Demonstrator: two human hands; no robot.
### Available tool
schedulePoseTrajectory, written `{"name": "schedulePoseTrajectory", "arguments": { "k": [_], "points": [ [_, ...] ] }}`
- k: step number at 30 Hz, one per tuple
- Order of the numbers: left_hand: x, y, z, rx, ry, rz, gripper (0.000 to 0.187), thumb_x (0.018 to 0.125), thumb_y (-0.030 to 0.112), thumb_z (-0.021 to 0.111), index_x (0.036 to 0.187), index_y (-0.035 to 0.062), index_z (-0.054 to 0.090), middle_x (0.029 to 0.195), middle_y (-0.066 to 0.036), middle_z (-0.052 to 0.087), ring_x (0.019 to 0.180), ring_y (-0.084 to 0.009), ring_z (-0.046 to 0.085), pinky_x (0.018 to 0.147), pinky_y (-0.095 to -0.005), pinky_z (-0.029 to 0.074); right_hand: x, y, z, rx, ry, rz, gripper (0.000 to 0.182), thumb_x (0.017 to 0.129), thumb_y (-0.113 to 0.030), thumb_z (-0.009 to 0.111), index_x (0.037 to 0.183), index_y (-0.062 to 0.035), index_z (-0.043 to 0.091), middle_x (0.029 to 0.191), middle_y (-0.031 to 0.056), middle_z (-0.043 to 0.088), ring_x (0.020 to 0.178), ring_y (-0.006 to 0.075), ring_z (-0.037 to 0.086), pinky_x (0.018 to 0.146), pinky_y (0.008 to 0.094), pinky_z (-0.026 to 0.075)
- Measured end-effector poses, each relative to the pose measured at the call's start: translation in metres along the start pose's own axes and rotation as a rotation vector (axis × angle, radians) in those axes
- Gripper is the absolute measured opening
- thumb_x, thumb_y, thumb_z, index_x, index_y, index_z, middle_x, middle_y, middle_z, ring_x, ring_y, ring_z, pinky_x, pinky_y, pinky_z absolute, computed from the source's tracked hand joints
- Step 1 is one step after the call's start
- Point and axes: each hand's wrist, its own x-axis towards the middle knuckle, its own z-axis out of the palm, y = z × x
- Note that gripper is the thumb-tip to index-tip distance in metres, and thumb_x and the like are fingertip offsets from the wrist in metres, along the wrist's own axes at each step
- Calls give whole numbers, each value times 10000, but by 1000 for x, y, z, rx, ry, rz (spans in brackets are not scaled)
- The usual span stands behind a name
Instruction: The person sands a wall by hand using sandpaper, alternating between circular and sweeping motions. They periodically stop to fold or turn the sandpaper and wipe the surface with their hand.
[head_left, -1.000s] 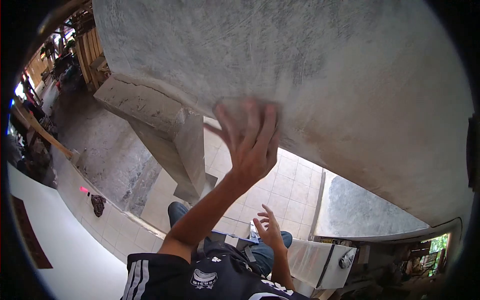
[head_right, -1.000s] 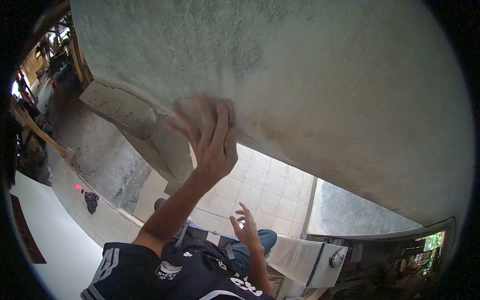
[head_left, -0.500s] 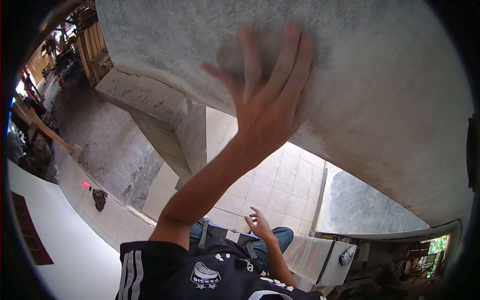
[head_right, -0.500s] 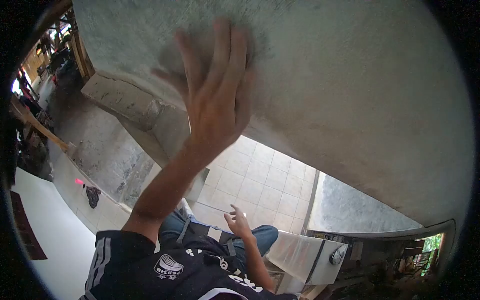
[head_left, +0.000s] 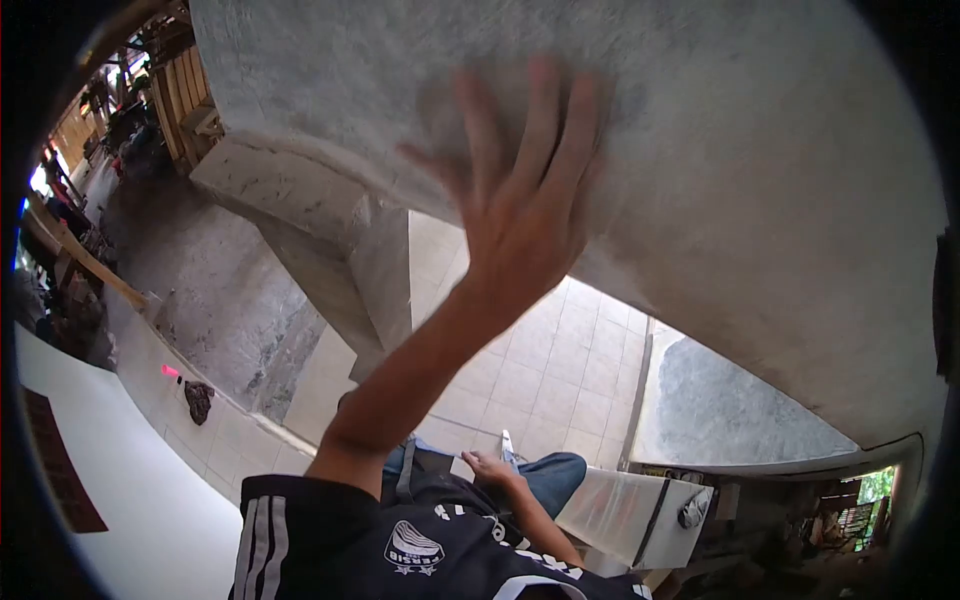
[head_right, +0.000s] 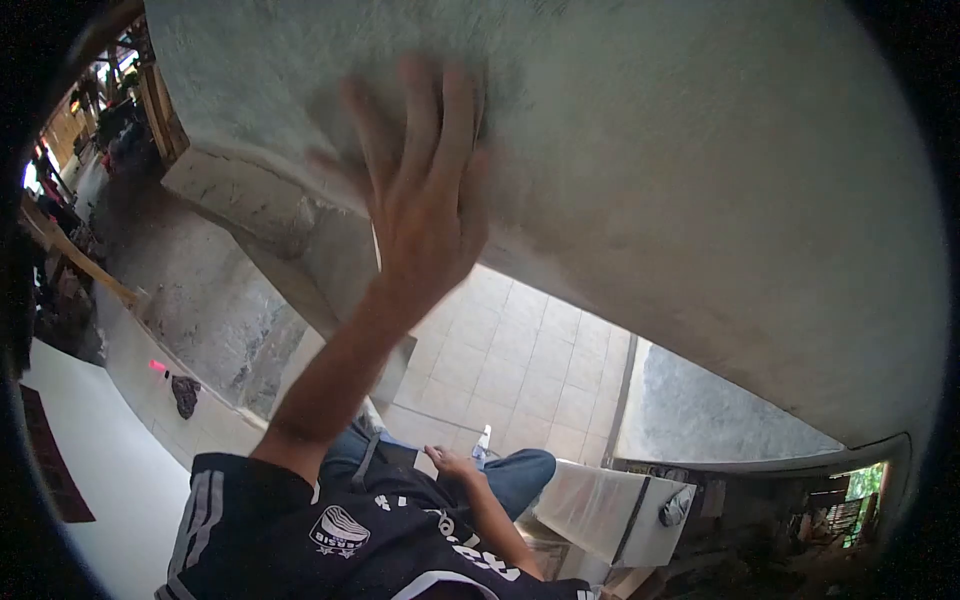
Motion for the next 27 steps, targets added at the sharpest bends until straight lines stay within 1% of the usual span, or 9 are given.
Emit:
{"name": "schedulePoseTrajectory", "arguments": {
  "k": [3,6,7,10,12,14,15,23,27],
  "points": [
    [-62,-10,7,21,-90,-2,512,991,321,397,1457,112,373,1553,-130,250,1421,-498,22,973,-717,-217,-22,-11,-9,-206,19,-161,622,964,-571,350,1419,-151,411,1421,141,462,1288,342,449,1044,416,364],
    [-54,-15,2,59,-41,28,502,997,303,382,1454,95,373,1552,-143,244,1427,-485,18,978,-714,-215,-70,-61,-37,-218,-17,-33,581,957,-492,426,1438,-169,380,1441,122,438,1290,349,445,1047,420,373],
    [-23,-12,-4,72,-20,28,500,998,299,379,1451,86,375,1552,-144,244,1429,-481,13,980,-712,-215,-37,-23,-16,-439,7,-242,617,911,-373,537,1461,-180,334,1461,113,405,1299,353,435,1047,418,386],
    [-6,-10,-6,67,-26,16,500,999,297,375,1448,75,376,1552,-149,242,1431,-475,8,985,-711,-209,-21,-7,-2,-345,26,-230,827,777,-137,682,1483,-236,262,1489,81,363,1317,336,423,1012,509,409],
    [-22,-8,-2,52,-71,-6,503,999,303,377,1452,84,373,1553,-149,240,1431,-475,11,989,-710,-204,-14,-3,-2,-274,55,-161,619,891,-416,543,1450,-223,358,1465,75,418,1327,332,416,1053,538,326],
    [-82,-13,1,49,-183,-54,508,998,312,381,1461,104,365,1554,-146,238,1430,-478,19,993,-708,-197,0,7,9,-177,51,-63,608,928,-575,413,1423,-221,417,1446,74,450,1332,328,413,1071,552,276],
    [-83,-14,4,60,-158,-34,510,998,314,382,1464,106,363,1555,-147,235,1431,-476,22,994,-708,-195,-2,5,9,-104,81,-45,711,914,-699,225,1388,-232,475,1425,78,478,1334,320,414,1081,562,226],
    [0,-1,-7,67,-58,45,526,999,321,380,1467,82,351,1557,-178,205,1435,-466,20,1002,-702,-189,-21,-13,0,-150,41,-3,646,947,-632,252,1382,-211,476,1425,87,475,1332,313,416,1051,582,278],
    [-100,-15,1,141,-232,42,521,1000,262,359,1461,22,329,1548,-220,195,1434,-469,10,1012,-683,-188,8,16,24,-88,137,-44,704,934,-671,220,1394,-197,465,1442,132,444,1362,366,357,1115,600,143]
  ]
}}
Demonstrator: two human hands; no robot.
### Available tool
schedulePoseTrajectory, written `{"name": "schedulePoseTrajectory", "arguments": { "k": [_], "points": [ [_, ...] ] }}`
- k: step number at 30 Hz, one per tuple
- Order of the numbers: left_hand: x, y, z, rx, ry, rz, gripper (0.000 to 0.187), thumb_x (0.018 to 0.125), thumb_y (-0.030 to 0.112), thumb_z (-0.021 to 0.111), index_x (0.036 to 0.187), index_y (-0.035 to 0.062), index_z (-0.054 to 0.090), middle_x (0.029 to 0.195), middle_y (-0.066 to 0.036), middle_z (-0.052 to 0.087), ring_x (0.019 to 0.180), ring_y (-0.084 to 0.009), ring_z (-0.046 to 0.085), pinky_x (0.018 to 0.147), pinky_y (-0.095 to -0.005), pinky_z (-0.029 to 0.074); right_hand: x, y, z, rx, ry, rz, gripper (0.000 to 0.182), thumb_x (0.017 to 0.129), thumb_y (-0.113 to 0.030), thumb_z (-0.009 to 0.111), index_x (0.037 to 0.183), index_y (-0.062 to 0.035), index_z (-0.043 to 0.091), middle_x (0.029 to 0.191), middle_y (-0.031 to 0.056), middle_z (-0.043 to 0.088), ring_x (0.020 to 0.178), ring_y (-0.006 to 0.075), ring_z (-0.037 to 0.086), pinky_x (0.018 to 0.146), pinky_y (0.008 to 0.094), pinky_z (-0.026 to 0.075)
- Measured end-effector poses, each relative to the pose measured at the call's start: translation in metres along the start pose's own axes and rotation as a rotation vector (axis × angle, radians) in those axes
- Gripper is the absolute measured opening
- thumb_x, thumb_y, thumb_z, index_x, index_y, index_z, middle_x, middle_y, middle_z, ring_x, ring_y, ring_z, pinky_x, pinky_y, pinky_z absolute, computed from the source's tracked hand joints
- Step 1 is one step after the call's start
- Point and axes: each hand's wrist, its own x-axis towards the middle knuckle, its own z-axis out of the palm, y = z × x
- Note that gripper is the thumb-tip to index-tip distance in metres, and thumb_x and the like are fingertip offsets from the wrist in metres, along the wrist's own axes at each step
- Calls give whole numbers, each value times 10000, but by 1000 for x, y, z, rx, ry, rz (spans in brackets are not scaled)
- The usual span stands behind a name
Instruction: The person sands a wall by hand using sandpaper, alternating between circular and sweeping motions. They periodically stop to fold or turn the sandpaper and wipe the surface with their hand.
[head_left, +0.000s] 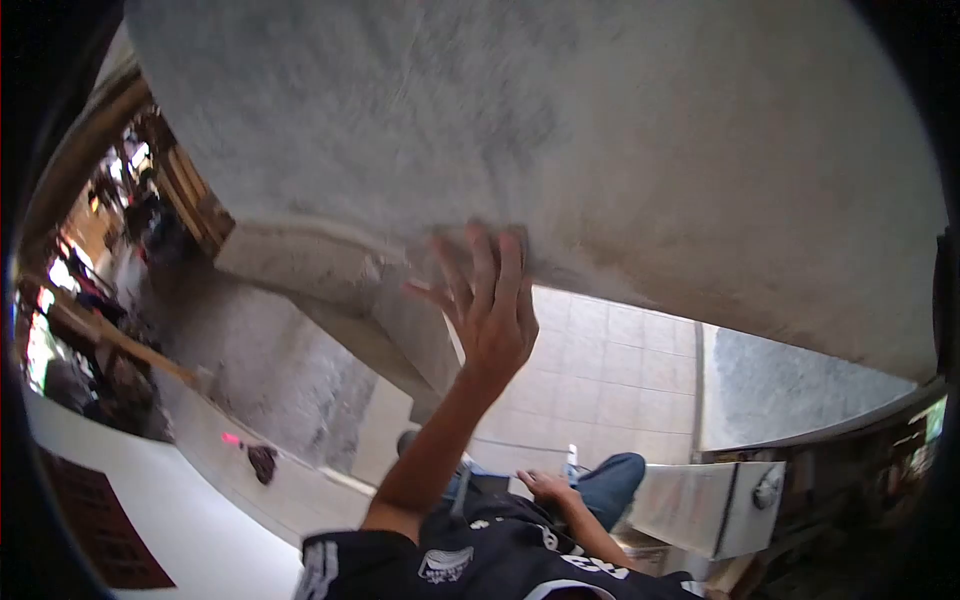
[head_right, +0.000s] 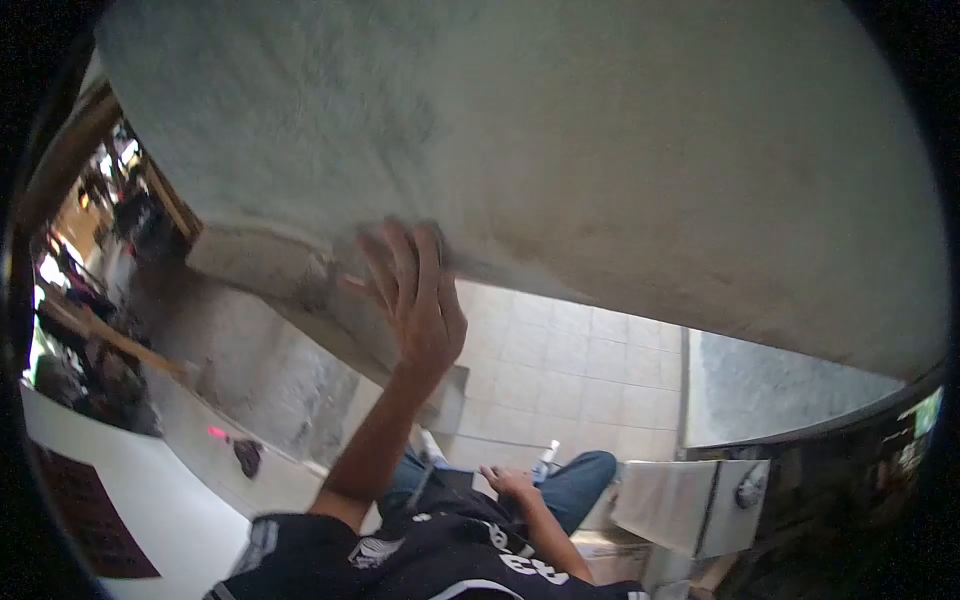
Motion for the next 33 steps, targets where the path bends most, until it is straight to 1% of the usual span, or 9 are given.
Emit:
{"name": "schedulePoseTrajectory", "arguments": {
  "k": [3,8,11,12,17,19,24,30,33],
  "points": [
    [38,5,-7,-158,131,-2,476,974,268,443,1401,58,443,1525,-177,288,1425,-483,56,985,-730,-189,1,-5,-5,7,-32,8,727,924,-687,230,1390,-183,469,1441,151,439,1362,378,352,1117,603,139],
    [85,11,-25,-188,172,-24,510,983,287,400,1431,42,398,1533,-182,266,1429,-478,21,985,-712,-203,-3,-8,-6,-3,3,6,681,936,-656,257,1353,-184,516,1398,142,494,1328,331,418,1095,583,203],
    [27,2,0,-194,130,-49,511,990,290,371,1439,45,387,1532,-189,262,1428,-480,16,991,-702,-206,-8,-16,-14,-224,-72,0,505,953,-290,492,1437,-271,348,1449,55,432,1312,303,434,1010,610,322],
    [22,-1,-2,-125,74,-57,525,992,302,361,1441,29,376,1539,-200,233,1432,-470,11,995,-699,-202,-9,-23,-21,-124,-77,81,473,977,-399,415,1429,-269,366,1422,68,464,1295,308,454,1008,596,324],
    [110,8,-35,-151,210,-59,531,1000,310,344,1440,13,369,1546,-205,209,1439,-451,-14,1001,-696,-192,-21,-32,-28,-32,14,115,587,961,-598,280,1329,-219,537,1336,111,555,1263,289,494,1031,552,307],
    [102,8,-35,-163,183,-83,533,1002,312,342,1443,13,364,1548,-202,204,1438,-452,-19,1006,-694,-184,-27,-36,-34,33,-19,142,653,946,-630,268,1329,-177,541,1374,141,519,1308,302,450,1078,599,225],
    [8,-11,-2,-54,42,-74,540,999,311,361,1444,6,357,1550,-198,205,1439,-453,-2,1021,-693,-157,-28,-37,-37,66,19,131,649,948,-626,269,1307,-171,561,1362,145,529,1295,305,463,1080,594,212],
    [66,-9,-24,-127,143,-92,523,992,280,363,1442,14,363,1548,-197,213,1439,-453,28,1025,-681,-173,-16,-22,-16,28,56,39,663,944,-627,260,1310,-161,558,1361,162,524,1289,309,467,1078,591,220],
    [1,-11,2,-108,49,-117,522,997,282,360,1448,20,356,1549,-191,218,1438,-456,35,1022,-691,-161,-21,-26,-24,61,33,101,668,942,-629,259,1318,-159,549,1374,167,511,1301,318,453,1085,597,210]
  ]
}}
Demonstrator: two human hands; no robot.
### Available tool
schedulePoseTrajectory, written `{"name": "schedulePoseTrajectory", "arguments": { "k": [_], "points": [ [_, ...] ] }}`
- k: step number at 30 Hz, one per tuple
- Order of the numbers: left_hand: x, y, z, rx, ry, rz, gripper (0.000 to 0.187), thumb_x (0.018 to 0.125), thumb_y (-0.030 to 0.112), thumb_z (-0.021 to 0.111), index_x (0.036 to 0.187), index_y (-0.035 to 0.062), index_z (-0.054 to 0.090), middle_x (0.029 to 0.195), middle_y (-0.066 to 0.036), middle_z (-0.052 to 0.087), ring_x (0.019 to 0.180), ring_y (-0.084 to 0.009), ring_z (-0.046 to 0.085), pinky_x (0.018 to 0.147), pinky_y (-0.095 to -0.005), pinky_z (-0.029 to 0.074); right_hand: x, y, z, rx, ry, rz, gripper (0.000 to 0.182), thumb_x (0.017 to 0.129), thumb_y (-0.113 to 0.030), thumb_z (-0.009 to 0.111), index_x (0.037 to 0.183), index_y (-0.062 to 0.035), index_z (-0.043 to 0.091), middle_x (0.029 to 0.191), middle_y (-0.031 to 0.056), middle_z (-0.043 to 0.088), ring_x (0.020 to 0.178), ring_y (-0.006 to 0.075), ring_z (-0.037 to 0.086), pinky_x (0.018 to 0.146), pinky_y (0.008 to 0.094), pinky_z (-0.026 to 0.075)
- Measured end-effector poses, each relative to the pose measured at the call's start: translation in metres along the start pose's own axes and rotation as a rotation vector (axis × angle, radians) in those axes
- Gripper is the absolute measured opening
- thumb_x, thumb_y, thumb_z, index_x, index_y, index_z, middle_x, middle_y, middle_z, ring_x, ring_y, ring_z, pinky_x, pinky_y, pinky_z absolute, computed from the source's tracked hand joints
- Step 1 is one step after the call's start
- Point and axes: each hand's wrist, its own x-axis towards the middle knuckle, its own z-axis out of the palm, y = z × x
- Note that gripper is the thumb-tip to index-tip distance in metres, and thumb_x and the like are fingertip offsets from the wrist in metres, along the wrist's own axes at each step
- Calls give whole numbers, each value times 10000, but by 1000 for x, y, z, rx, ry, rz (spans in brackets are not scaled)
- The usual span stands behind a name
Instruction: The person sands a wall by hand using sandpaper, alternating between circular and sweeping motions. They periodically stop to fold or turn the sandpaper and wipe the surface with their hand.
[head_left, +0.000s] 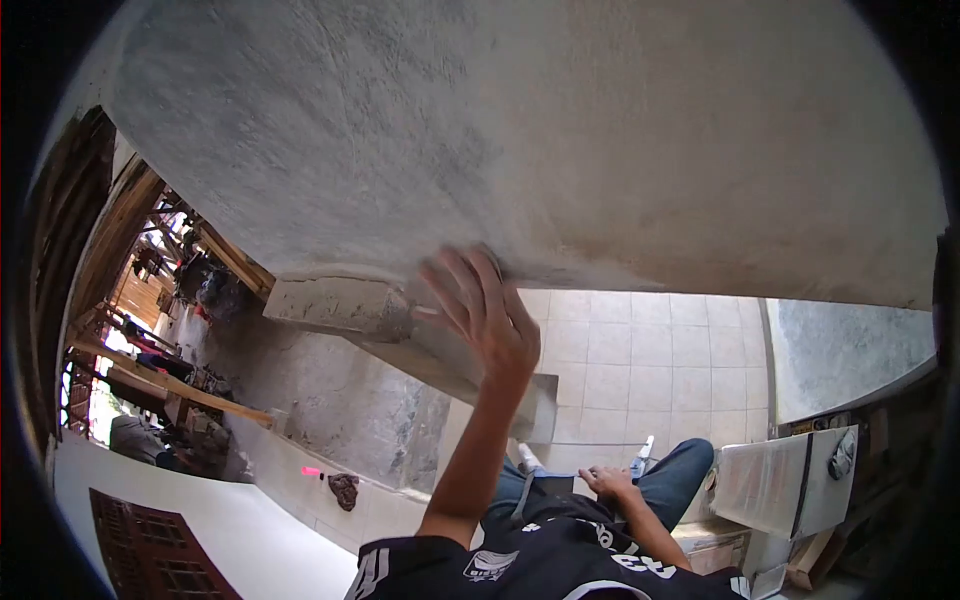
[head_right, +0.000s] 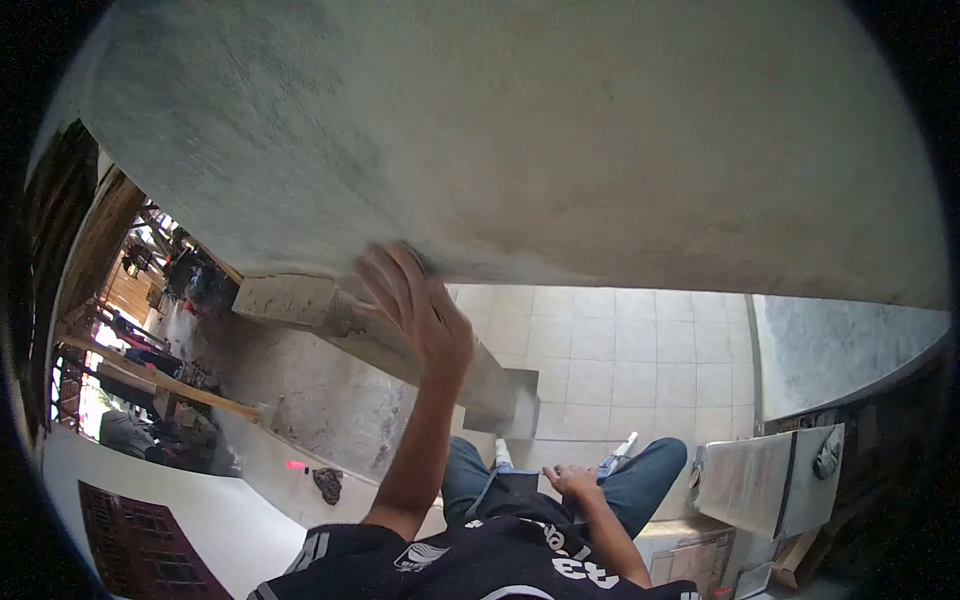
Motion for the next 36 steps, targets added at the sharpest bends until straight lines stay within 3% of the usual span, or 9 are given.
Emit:
{"name": "schedulePoseTrajectory", "arguments": {
  "k": [7,10,12,14,19,23,25,31,36],
  "points": [
    [84,17,-32,52,97,3,526,1003,285,340,1452,12,345,1544,-198,227,1443,-445,14,1037,-682,-141,-6,-5,0,-42,-8,0,672,943,-640,261,1303,-157,561,1334,170,544,1272,338,480,1056,609,246],
    [34,5,-17,-35,34,-5,522,1007,288,336,1446,6,354,1544,-194,229,1441,-447,13,1033,-688,-138,-7,-6,-6,16,19,9,677,940,-644,263,1288,-154,575,1326,174,550,1268,341,484,1060,619,237],
    [8,-5,-10,67,21,36,522,1008,290,329,1443,2,356,1541,-196,238,1442,-446,14,1032,-689,-140,-4,-9,-10,22,23,6,676,939,-641,265,1291,-152,571,1332,180,543,1272,335,482,1080,622,213],
    [15,-2,-12,95,37,51,525,1006,293,331,1441,2,360,1536,-197,248,1442,-444,16,1032,-689,-142,-12,-9,-11,15,12,6,673,940,-637,265,1290,-150,571,1336,184,538,1276,333,477,1088,627,198],
    [94,9,-36,3,155,74,532,996,298,349,1437,1,367,1537,-196,247,1439,-453,9,1035,-686,-146,10,10,17,-72,95,-93,654,938,-631,297,1252,-145,603,1260,170,600,1194,346,547,1009,555,321],
    [31,-2,-22,57,-3,60,524,1000,294,345,1442,12,365,1545,-189,229,1434,-466,4,1030,-697,-135,-9,-8,-9,11,53,-9,658,938,-630,298,1269,-143,592,1278,168,588,1214,336,535,1040,561,297],
    [12,-8,-14,71,-24,82,524,1005,296,335,1441,8,363,1547,-189,221,1433,-468,6,1028,-700,-133,-6,-11,-9,-18,72,17,629,934,-632,307,1288,-188,578,1270,143,600,1216,328,534,1036,551,303],
    [96,10,-33,28,147,86,532,1003,316,355,1450,28,358,1549,-182,222,1432,-471,15,1025,-697,-143,-6,-7,3,-42,42,42,634,922,-651,309,1257,-204,609,1262,142,607,1213,331,538,1032,554,307],
    [10,3,-10,87,-15,111,526,1007,308,346,1460,40,345,1550,-173,228,1434,-466,13,1013,-710,-145,-6,-6,-3,-20,94,21,629,926,-644,313,1272,-199,593,1265,127,608,1220,299,538,1028,578,299]
  ]
}}
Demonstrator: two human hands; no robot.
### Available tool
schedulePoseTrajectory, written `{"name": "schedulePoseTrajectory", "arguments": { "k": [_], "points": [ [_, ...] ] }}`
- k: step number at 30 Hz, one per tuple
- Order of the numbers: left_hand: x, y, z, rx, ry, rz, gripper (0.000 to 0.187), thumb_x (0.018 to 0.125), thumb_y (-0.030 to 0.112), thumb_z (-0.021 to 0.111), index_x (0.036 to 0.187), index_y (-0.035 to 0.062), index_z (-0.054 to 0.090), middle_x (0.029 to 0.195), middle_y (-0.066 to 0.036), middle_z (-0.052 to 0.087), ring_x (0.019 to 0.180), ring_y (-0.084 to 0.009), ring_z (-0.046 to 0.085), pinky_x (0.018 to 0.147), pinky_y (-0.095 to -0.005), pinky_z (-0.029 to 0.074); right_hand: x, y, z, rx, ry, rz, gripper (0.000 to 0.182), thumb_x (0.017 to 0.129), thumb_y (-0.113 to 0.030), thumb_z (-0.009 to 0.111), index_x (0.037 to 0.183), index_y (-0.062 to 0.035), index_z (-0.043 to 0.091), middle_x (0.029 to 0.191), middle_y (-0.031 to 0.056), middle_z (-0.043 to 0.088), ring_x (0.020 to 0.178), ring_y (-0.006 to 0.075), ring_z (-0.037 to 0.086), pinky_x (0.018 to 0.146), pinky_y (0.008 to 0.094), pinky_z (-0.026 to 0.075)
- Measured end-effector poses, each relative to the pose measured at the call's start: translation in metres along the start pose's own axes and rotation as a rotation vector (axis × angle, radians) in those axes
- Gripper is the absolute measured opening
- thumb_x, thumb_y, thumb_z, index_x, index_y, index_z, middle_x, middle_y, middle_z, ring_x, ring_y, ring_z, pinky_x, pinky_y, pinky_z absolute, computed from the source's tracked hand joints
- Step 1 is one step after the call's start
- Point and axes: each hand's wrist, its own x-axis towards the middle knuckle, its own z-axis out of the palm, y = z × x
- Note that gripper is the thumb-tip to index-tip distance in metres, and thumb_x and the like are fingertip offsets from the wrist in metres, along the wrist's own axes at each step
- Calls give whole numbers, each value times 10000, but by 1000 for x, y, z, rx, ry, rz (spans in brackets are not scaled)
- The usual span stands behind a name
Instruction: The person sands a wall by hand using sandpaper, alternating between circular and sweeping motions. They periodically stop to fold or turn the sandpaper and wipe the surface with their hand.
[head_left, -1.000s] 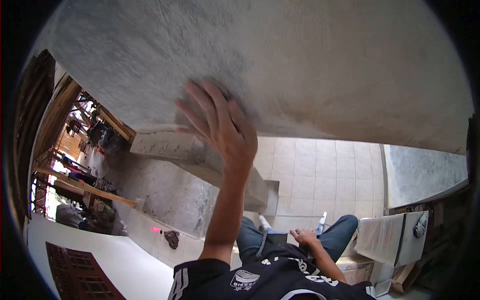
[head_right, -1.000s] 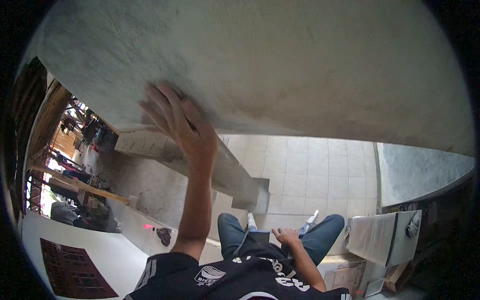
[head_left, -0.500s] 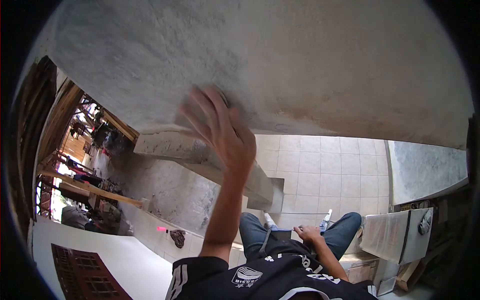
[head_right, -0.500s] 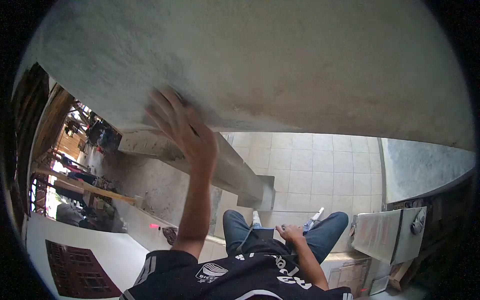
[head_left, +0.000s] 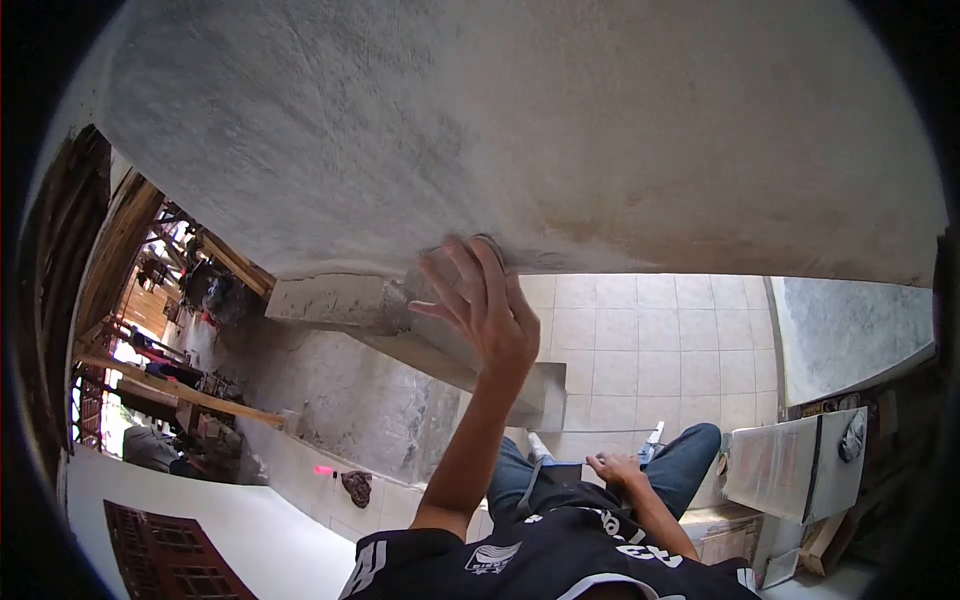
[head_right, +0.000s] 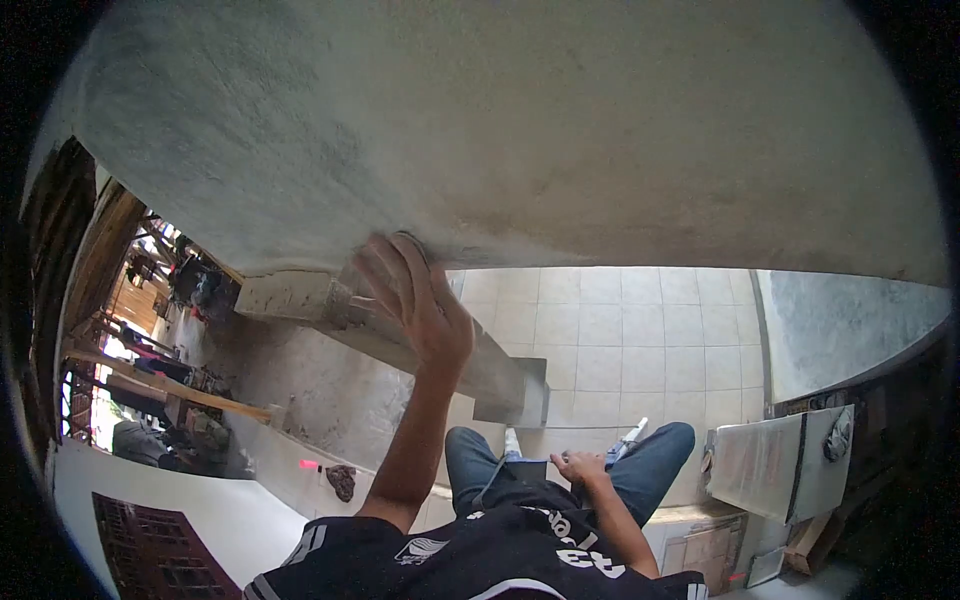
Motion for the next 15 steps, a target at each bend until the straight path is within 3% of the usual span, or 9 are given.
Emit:
{"name": "schedulePoseTrajectory", "arguments": {
  "k": [5,7,10,13,15],
  "points": [
    [75,10,-24,-26,88,29,517,1006,294,345,1453,34,352,1548,-171,234,1431,-472,8,1012,-713,-153,-5,-4,-4,12,-17,-12,645,930,-641,298,1265,-175,594,1281,152,590,1225,341,525,1044,588,284],
    [82,19,-23,-93,110,-13,515,1002,285,360,1445,23,361,1547,-168,236,1430,-475,14,1010,-713,-159,-8,-6,-7,24,-29,-12,660,930,-645,289,1255,-162,600,1305,163,570,1241,361,507,1057,594,270],
    [6,19,6,-138,7,0,529,995,271,387,1446,-2,343,1543,-165,251,1431,-470,25,1003,-714,-169,4,1,0,38,-68,10,672,927,-660,284,1292,-176,574,1343,157,542,1276,347,476,1080,590,240],
    [15,21,3,-72,36,42,521,993,255,394,1433,-21,357,1530,-165,285,1432,-466,39,1003,-714,-171,4,1,-2,14,-67,4,674,930,-653,283,1316,-172,553,1351,158,535,1283,345,470,1089,591,227],
    [67,24,-16,-110,107,56,508,994,252,393,1422,-20,376,1520,-166,307,1434,-460,42,1003,-715,-172,1,0,-1,7,-80,5,671,932,-649,285,1309,-165,557,1350,153,538,1276,343,477,1079,598,238]
  ]
}}
